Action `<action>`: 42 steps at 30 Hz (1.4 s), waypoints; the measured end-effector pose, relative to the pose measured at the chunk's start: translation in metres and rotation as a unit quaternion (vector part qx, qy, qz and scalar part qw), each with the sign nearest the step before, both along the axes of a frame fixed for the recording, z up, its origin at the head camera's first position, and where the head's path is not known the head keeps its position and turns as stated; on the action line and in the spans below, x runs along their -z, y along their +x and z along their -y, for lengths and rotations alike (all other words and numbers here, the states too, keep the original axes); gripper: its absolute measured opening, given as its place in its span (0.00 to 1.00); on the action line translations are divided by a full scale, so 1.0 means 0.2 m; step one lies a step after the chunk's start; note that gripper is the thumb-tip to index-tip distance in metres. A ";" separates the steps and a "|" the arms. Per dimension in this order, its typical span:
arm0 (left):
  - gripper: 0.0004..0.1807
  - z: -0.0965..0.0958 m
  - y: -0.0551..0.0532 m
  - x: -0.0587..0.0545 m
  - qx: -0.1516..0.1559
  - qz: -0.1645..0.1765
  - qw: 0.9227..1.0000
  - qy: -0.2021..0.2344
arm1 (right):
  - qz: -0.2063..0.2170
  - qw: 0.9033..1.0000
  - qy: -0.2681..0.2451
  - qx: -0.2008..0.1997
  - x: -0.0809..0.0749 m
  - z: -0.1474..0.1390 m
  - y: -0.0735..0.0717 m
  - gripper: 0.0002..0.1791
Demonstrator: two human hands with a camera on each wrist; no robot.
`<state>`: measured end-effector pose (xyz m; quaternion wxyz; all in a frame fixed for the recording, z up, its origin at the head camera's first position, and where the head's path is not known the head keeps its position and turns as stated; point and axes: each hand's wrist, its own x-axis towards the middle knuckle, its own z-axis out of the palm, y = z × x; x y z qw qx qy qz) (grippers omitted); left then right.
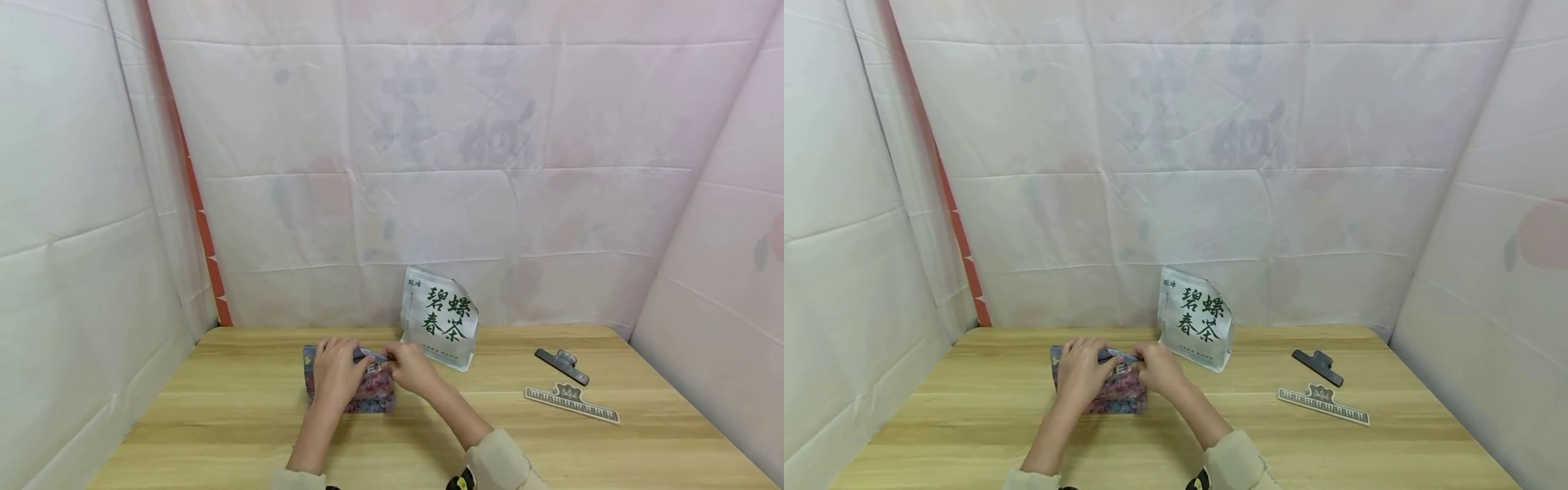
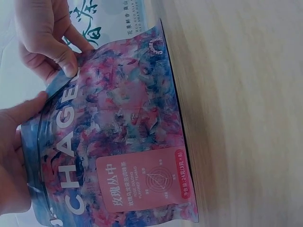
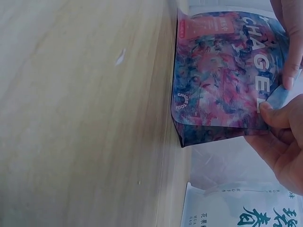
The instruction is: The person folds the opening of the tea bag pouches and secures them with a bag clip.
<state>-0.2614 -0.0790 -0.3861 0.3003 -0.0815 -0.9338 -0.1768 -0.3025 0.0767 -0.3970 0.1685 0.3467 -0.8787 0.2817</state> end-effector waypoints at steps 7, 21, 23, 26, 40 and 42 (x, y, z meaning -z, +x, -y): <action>0.10 -0.01 0.00 0.00 0.011 -0.022 1.000 0.015 | 0.016 1.000 0.003 -0.015 0.00 -0.02 0.00 0.09; 0.11 0.00 0.00 0.00 0.006 -0.034 0.999 0.015 | 0.072 0.995 0.002 -0.066 -0.03 -0.04 0.03 0.07; 0.11 0.00 0.00 0.00 0.005 -0.036 0.999 0.016 | 0.080 0.994 -0.002 -0.072 -0.04 -0.04 0.03 0.09; 0.11 0.00 0.00 0.00 0.005 -0.036 0.999 0.015 | 0.081 0.994 -0.009 -0.073 -0.05 -0.02 0.04 0.10; 0.10 0.05 0.02 -0.04 0.066 0.041 0.997 0.017 | 0.005 1.000 -0.007 -0.024 -0.04 0.03 0.03 0.04; 0.10 0.05 0.02 -0.04 0.071 0.039 0.997 0.019 | -0.001 1.000 -0.009 -0.019 -0.03 0.03 0.02 0.04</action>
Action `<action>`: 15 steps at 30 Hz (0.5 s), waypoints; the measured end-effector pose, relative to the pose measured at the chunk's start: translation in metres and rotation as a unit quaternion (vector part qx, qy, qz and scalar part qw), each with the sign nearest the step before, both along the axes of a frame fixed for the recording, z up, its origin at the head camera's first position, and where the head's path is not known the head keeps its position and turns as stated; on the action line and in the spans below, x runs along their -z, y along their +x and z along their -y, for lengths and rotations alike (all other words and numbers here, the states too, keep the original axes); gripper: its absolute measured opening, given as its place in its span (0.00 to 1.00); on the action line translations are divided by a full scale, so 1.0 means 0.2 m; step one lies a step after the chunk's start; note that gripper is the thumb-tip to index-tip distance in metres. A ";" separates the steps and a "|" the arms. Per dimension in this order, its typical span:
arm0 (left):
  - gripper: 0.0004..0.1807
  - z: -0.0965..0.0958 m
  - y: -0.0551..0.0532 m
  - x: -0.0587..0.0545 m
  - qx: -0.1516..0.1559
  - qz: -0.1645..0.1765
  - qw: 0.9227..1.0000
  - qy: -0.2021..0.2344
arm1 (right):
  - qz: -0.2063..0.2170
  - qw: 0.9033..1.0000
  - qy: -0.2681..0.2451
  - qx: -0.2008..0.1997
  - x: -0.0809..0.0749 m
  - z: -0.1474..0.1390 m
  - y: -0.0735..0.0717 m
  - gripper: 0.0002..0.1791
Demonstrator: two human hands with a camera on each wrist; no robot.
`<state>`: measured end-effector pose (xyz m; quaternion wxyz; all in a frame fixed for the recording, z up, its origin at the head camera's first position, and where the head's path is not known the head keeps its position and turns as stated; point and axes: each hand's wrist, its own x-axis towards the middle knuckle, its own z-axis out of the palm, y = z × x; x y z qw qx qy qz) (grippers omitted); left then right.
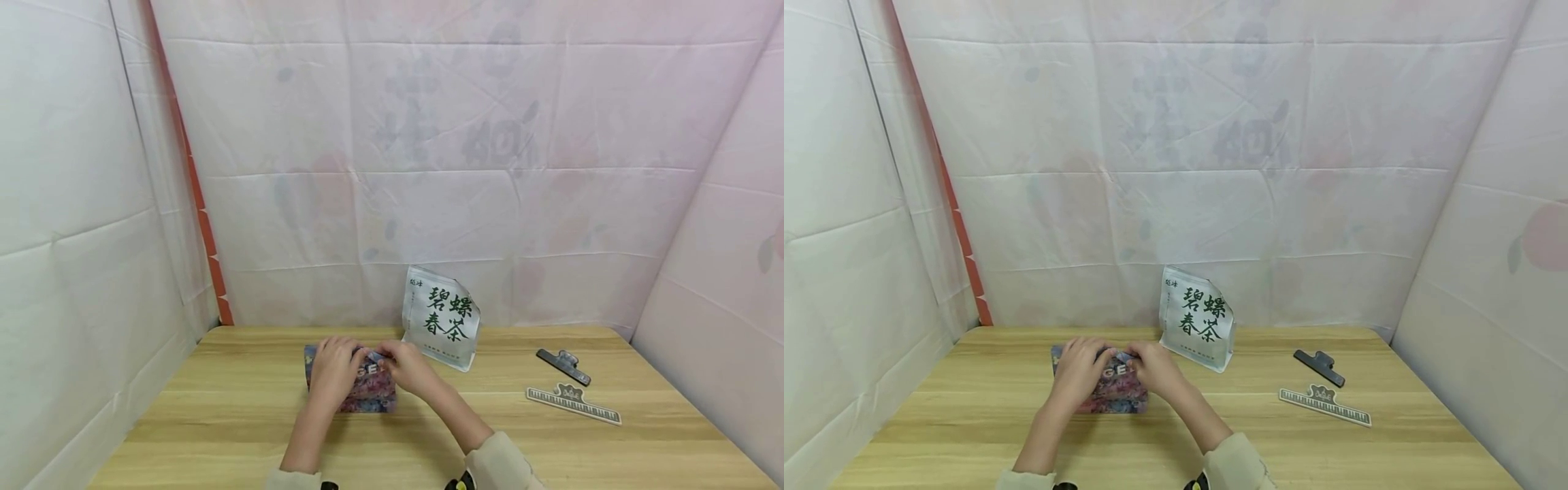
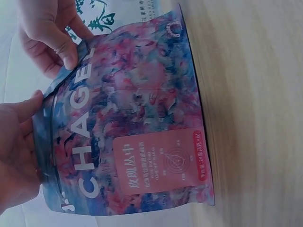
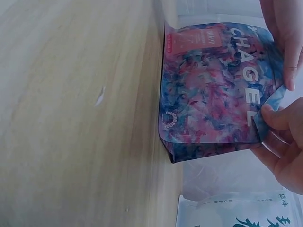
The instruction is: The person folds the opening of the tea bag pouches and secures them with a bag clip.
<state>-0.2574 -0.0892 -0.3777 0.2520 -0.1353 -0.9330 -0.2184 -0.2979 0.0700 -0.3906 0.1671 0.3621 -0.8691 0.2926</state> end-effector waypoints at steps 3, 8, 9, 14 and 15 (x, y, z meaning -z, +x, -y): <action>0.10 0.00 -0.01 0.00 0.001 -0.012 1.000 0.009 | -0.007 1.000 -0.005 0.003 0.01 0.00 0.00 0.05; 0.09 -0.02 -0.01 0.01 -0.013 -0.039 0.999 0.029 | -0.013 1.000 0.003 0.001 0.01 -0.01 -0.01 0.05; 0.09 -0.03 -0.01 0.01 -0.017 -0.044 0.998 0.030 | -0.015 1.000 0.006 0.001 0.01 -0.01 -0.01 0.05; 0.09 -0.03 -0.02 0.02 -0.032 -0.059 0.997 0.034 | -0.020 1.000 0.012 0.001 0.01 -0.01 0.00 0.05; 0.09 -0.03 -0.02 0.02 -0.034 -0.059 0.997 0.034 | -0.020 1.000 0.012 0.002 0.01 0.00 0.00 0.05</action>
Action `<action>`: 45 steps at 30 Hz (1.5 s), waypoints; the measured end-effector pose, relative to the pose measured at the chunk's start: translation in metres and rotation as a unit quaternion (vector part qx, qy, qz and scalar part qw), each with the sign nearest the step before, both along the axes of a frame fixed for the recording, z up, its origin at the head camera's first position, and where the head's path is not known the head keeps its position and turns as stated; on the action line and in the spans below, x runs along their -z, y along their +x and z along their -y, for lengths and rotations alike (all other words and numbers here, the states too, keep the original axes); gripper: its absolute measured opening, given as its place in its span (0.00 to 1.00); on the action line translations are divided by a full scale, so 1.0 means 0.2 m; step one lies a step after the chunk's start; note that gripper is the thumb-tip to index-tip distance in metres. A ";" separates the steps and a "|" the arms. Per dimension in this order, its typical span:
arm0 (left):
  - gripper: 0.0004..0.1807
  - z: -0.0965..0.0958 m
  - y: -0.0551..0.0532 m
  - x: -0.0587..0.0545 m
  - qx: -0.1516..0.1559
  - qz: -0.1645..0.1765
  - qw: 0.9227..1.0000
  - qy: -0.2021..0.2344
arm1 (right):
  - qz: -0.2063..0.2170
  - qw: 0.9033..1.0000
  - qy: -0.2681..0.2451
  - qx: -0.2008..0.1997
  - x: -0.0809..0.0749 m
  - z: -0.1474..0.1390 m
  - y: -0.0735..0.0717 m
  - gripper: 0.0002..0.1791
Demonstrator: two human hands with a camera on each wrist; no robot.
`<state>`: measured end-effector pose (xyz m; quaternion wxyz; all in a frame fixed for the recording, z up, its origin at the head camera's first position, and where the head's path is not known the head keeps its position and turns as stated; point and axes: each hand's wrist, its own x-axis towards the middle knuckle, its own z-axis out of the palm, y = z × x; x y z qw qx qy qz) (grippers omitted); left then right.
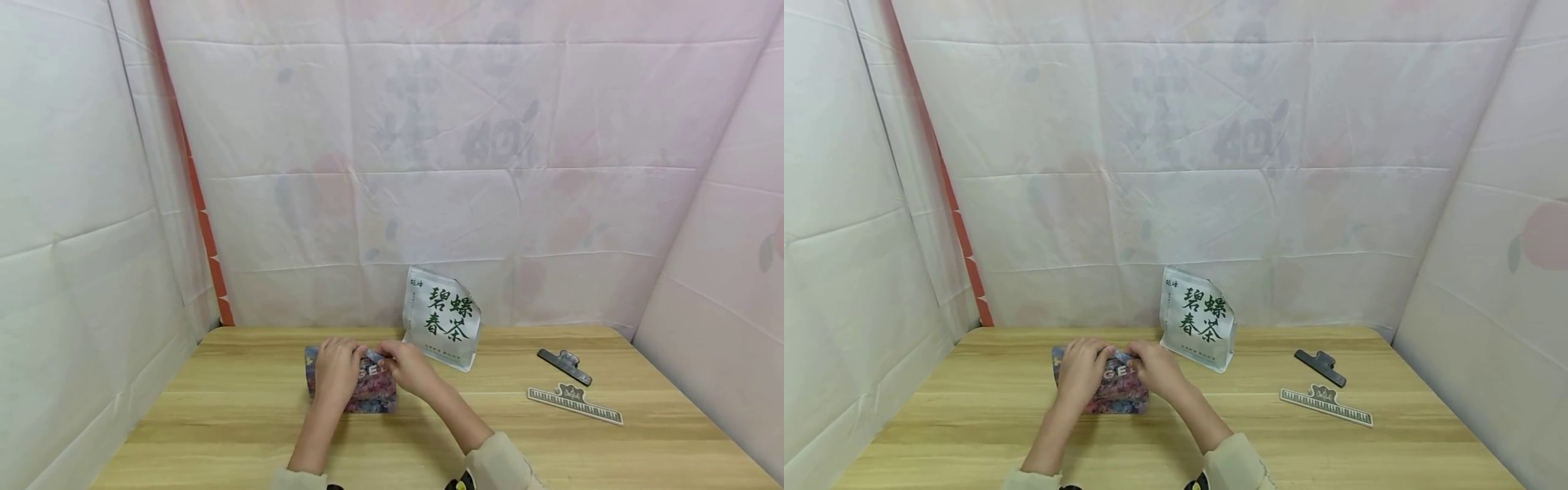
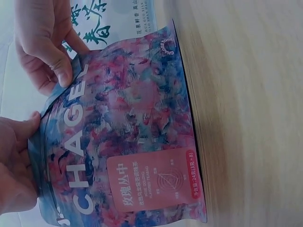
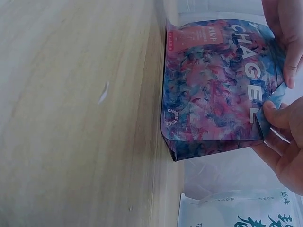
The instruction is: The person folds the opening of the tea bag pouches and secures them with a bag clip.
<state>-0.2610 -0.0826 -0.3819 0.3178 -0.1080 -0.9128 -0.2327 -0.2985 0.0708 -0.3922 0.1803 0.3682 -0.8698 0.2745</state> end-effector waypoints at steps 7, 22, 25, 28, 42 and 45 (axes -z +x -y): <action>0.11 0.01 0.02 0.00 -0.007 0.045 0.999 -0.006 | 0.016 1.000 -0.003 0.001 0.00 0.00 0.01 0.06; 0.15 -0.01 0.00 0.03 -0.047 0.000 0.998 -0.044 | 0.024 1.000 0.003 0.014 0.00 0.01 0.01 0.08; 0.14 -0.01 0.00 0.04 -0.046 -0.017 0.998 -0.038 | 0.034 0.999 0.005 0.015 0.00 0.01 0.01 0.07; 0.13 -0.01 0.00 0.04 -0.045 -0.024 0.998 -0.032 | 0.062 0.998 -0.002 0.002 -0.01 0.00 0.01 0.05; 0.16 -0.02 0.00 0.01 -0.054 -0.005 0.998 -0.045 | 0.097 0.993 0.018 -0.065 -0.03 -0.09 0.02 0.05; 0.16 -0.02 0.00 0.01 -0.055 0.004 0.997 -0.051 | 0.097 0.993 0.022 -0.056 -0.03 -0.09 0.02 0.04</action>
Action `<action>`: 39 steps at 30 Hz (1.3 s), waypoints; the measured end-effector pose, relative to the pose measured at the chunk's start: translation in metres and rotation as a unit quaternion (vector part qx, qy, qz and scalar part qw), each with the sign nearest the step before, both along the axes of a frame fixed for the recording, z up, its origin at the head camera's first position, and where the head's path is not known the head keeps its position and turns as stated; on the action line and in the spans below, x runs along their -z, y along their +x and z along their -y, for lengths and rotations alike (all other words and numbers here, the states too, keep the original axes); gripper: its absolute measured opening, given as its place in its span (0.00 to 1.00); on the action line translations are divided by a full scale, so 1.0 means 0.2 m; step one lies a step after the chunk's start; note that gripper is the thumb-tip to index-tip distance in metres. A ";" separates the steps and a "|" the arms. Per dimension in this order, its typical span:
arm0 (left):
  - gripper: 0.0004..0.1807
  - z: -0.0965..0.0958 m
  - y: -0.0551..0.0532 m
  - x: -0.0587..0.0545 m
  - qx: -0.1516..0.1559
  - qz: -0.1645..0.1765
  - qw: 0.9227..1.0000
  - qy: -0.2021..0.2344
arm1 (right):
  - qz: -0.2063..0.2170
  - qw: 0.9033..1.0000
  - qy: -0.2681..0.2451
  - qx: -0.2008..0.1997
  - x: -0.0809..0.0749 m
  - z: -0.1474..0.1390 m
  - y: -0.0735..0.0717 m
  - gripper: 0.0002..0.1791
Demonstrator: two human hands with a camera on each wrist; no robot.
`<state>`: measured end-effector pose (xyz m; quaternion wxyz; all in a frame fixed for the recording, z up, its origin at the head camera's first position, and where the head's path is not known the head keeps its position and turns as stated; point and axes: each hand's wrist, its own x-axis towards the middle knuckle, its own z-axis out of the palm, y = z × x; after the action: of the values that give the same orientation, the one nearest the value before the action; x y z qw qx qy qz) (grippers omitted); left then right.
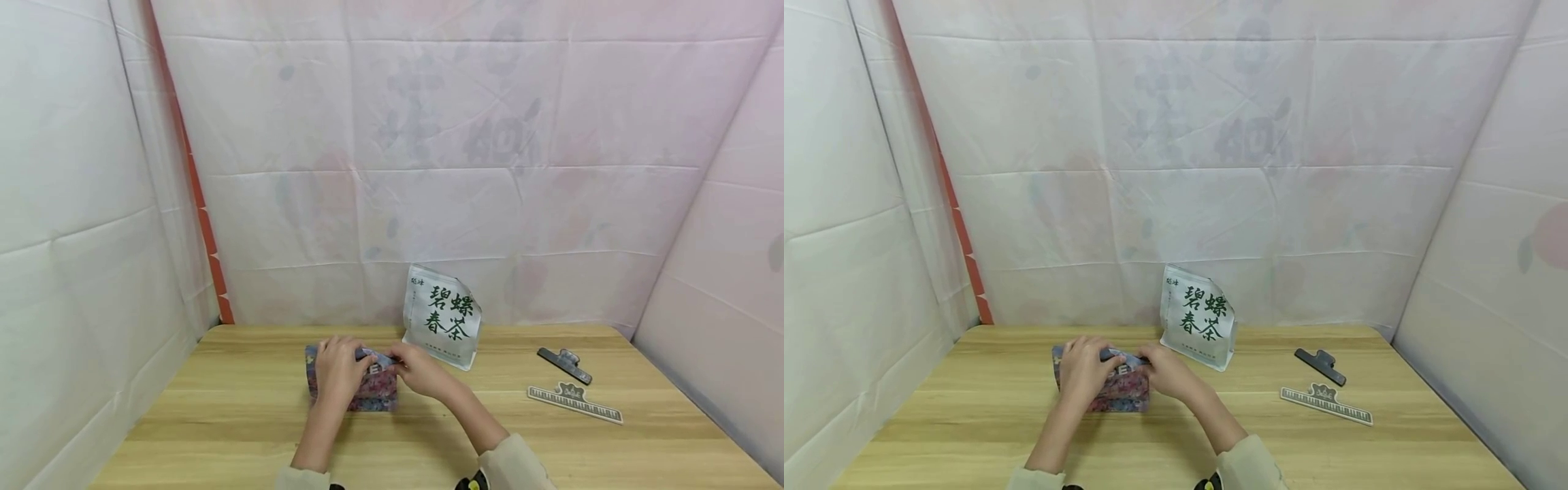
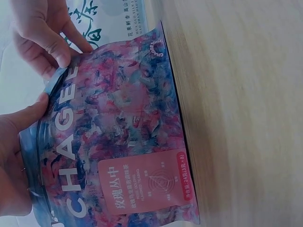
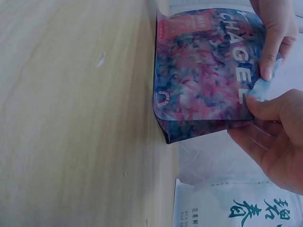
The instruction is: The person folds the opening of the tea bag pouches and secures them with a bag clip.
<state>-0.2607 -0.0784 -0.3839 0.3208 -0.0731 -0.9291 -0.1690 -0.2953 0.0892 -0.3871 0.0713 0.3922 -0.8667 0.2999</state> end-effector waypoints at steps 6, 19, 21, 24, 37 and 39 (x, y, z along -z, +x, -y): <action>0.17 0.01 0.01 -0.01 0.003 0.030 1.000 -0.008 | -0.048 0.998 0.003 0.048 0.02 0.03 -0.01 0.06; 0.22 0.01 0.01 0.00 -0.039 0.012 0.998 -0.041 | -0.071 0.994 -0.012 0.084 0.04 0.06 -0.01 0.09; 0.22 0.01 0.01 0.01 -0.043 0.004 0.998 -0.040 | -0.072 0.993 -0.011 0.089 0.04 0.06 -0.01 0.09; 0.21 0.00 0.00 0.02 -0.045 -0.008 0.998 -0.040 | -0.076 0.993 -0.009 0.094 0.04 0.06 0.00 0.09; 0.22 0.01 0.00 0.02 -0.038 -0.016 0.999 -0.034 | -0.007 1.000 -0.002 0.028 0.00 0.02 0.02 0.07; 0.22 0.01 0.00 0.02 -0.038 -0.014 0.999 -0.034 | 0.001 0.999 0.004 0.032 0.00 0.02 0.02 0.09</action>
<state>-0.2606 -0.0799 -0.3877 0.3377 -0.0504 -0.9317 -0.1241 -0.2909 0.0853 -0.3868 0.0780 0.3646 -0.8800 0.2944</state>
